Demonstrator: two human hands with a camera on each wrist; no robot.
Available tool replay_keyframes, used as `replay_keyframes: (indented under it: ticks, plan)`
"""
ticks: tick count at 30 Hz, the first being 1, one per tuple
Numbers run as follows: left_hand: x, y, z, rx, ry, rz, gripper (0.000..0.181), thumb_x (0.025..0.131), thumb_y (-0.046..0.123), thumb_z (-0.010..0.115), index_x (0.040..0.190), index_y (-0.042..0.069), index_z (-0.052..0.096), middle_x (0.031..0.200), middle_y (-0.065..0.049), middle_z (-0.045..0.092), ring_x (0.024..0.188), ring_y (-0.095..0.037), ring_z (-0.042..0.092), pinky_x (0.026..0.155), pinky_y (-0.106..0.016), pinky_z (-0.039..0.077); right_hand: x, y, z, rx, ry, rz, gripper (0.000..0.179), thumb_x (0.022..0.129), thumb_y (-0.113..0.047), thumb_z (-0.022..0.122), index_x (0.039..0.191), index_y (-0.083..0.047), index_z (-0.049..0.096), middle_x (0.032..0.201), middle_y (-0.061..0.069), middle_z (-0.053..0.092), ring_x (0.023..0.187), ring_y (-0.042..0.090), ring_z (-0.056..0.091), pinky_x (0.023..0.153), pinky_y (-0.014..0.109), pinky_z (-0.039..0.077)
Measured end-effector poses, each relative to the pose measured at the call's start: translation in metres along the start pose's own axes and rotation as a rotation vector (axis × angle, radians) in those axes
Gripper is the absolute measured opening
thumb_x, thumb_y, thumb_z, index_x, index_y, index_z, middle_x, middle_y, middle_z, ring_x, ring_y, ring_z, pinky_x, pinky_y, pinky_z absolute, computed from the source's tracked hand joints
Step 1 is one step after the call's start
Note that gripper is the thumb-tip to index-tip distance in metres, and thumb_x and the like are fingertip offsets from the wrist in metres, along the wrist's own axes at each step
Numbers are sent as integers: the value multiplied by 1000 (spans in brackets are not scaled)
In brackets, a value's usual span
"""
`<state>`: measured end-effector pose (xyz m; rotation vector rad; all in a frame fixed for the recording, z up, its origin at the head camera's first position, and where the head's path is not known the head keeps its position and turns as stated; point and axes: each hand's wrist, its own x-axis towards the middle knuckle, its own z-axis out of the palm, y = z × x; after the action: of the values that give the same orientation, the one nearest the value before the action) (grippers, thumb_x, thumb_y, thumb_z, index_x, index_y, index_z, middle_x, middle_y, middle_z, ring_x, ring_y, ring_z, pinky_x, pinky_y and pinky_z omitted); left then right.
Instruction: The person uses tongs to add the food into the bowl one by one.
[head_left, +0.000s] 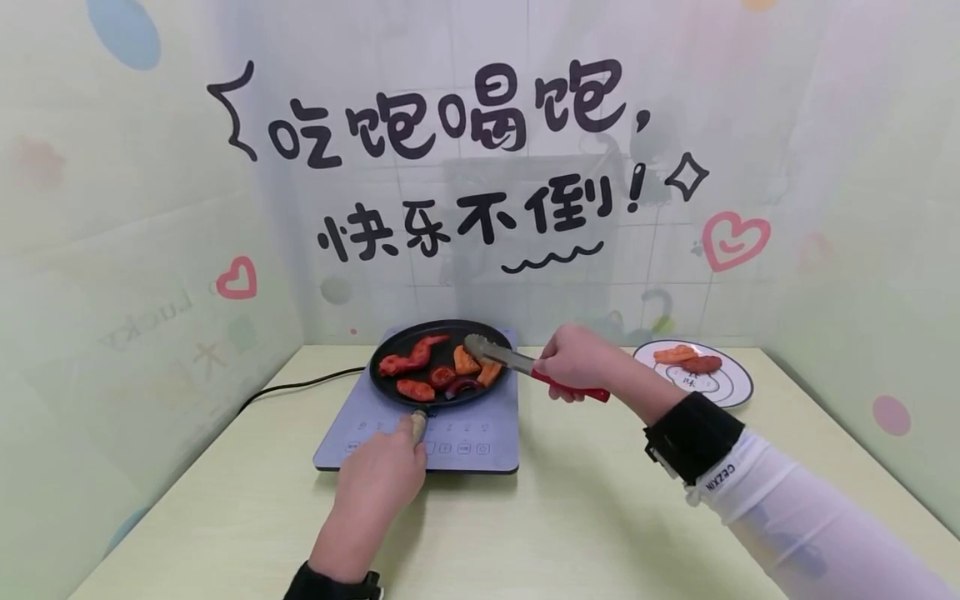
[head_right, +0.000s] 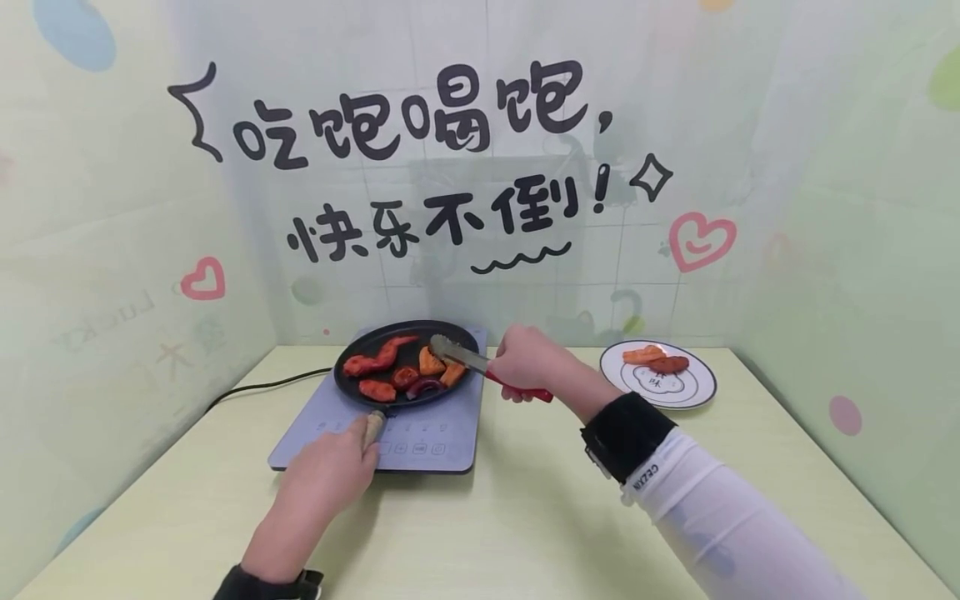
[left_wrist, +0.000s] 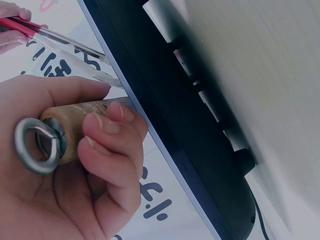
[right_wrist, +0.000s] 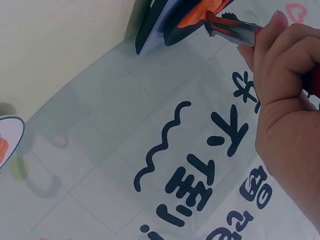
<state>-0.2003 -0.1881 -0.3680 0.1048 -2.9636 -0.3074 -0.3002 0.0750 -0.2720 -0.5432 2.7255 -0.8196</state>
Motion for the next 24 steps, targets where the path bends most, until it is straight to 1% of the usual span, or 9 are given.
replay_keyframes:
  ticks: [2,7,9,13,17,24]
  plan:
    - [0,0,0,0,-1,-2,55,106,28,61,157,9,53,132,-32,70,75,-32,66,54,-44,47,1,0,1,1,5,1,29,107,-20,59,120,-1,76,71,7,72,52,15,60,58,29,55]
    - [-1,0,1,-8,-5,-9,55,106,28,61,158,9,52,128,-33,71,71,-30,63,53,-42,45,-1,-1,3,9,17,1,28,108,-20,58,118,-1,77,70,6,72,52,16,59,59,31,55]
    - [-1,0,1,-11,-5,-11,56,106,28,61,158,9,52,126,-33,71,68,-28,59,52,-41,43,-4,-1,4,29,19,1,28,108,-20,58,118,-1,77,71,7,71,52,16,59,57,30,54]
    - [-1,1,1,-9,-7,-14,56,106,28,61,158,9,52,125,-33,72,67,-28,58,51,-40,43,-13,5,7,99,26,1,28,109,-19,59,120,0,77,73,8,72,52,15,57,54,27,52]
    - [-1,1,1,-2,-8,-15,55,106,28,61,158,9,52,125,-33,72,67,-28,59,52,-41,44,-26,17,15,150,48,3,28,108,-19,60,122,-1,76,75,10,72,51,15,56,52,27,51]
    - [-1,1,0,2,-7,-20,56,106,29,61,158,9,52,127,-32,71,73,-31,65,54,-44,48,-50,47,28,220,94,9,30,108,-21,62,128,-2,74,77,9,72,52,14,57,51,27,50]
